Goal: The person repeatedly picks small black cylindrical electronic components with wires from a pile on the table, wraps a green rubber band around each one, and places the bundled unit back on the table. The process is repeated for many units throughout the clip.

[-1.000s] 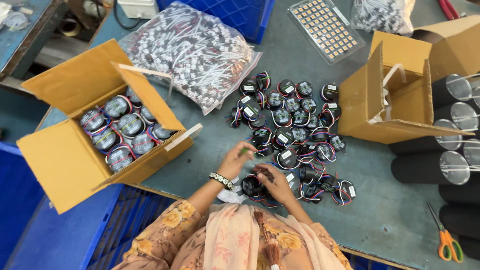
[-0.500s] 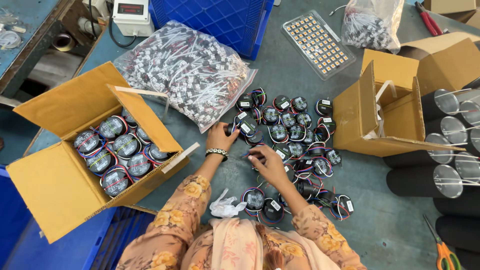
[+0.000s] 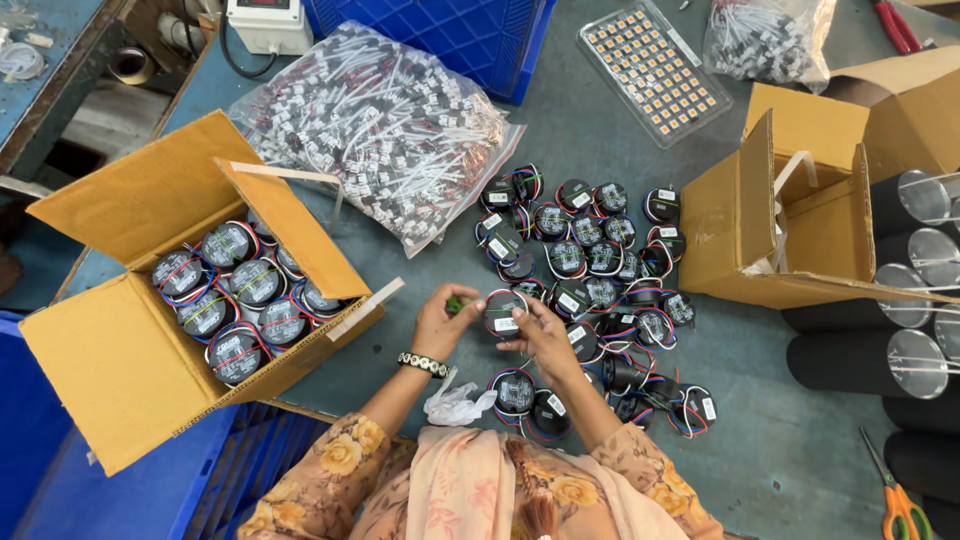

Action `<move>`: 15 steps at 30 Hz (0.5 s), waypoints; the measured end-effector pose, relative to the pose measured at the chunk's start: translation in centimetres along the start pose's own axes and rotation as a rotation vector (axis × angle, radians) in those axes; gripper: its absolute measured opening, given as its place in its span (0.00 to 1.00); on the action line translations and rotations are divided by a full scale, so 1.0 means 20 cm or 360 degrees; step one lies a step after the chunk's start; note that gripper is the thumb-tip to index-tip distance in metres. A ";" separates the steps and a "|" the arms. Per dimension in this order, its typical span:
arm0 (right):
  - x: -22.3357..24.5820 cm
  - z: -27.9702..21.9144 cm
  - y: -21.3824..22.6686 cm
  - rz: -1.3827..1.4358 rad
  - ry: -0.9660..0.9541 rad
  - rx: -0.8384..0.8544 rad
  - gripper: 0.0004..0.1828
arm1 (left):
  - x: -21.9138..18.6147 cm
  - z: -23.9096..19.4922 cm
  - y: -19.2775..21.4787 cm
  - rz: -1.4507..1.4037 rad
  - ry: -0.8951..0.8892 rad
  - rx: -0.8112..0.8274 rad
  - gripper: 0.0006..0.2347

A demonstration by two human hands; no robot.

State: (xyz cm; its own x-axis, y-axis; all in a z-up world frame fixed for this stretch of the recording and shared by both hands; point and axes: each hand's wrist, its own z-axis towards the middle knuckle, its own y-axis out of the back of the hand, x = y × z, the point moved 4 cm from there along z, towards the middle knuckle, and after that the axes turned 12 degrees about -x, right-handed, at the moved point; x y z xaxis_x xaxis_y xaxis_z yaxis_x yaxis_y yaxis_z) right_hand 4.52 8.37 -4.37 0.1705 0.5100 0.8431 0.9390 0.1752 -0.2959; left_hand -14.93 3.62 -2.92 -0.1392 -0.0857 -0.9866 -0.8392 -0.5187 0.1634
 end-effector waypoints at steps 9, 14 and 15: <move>-0.06 -0.13 0.09 -0.0120 0.0012 -0.0065 0.31 | -0.26 -0.17 0.02 0.0634 -0.1013 0.0219 0.05; -0.21 -0.17 0.09 -0.0447 0.0072 -0.0032 0.31 | -0.16 -0.21 -0.03 0.0962 -0.1236 0.0403 0.08; -0.22 -0.18 0.10 -0.0480 0.0034 -0.0027 0.30 | -0.13 -0.20 -0.03 0.0960 -0.1226 0.0443 0.09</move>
State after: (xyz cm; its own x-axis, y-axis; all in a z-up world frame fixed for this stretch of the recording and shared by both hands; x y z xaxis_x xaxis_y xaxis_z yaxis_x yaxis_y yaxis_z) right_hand 6.62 3.49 -7.13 -0.1110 0.4194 0.9010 0.9531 0.3019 -0.0231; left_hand -11.92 0.72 -0.38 -0.7980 0.3547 -0.4872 -0.5961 -0.3455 0.7248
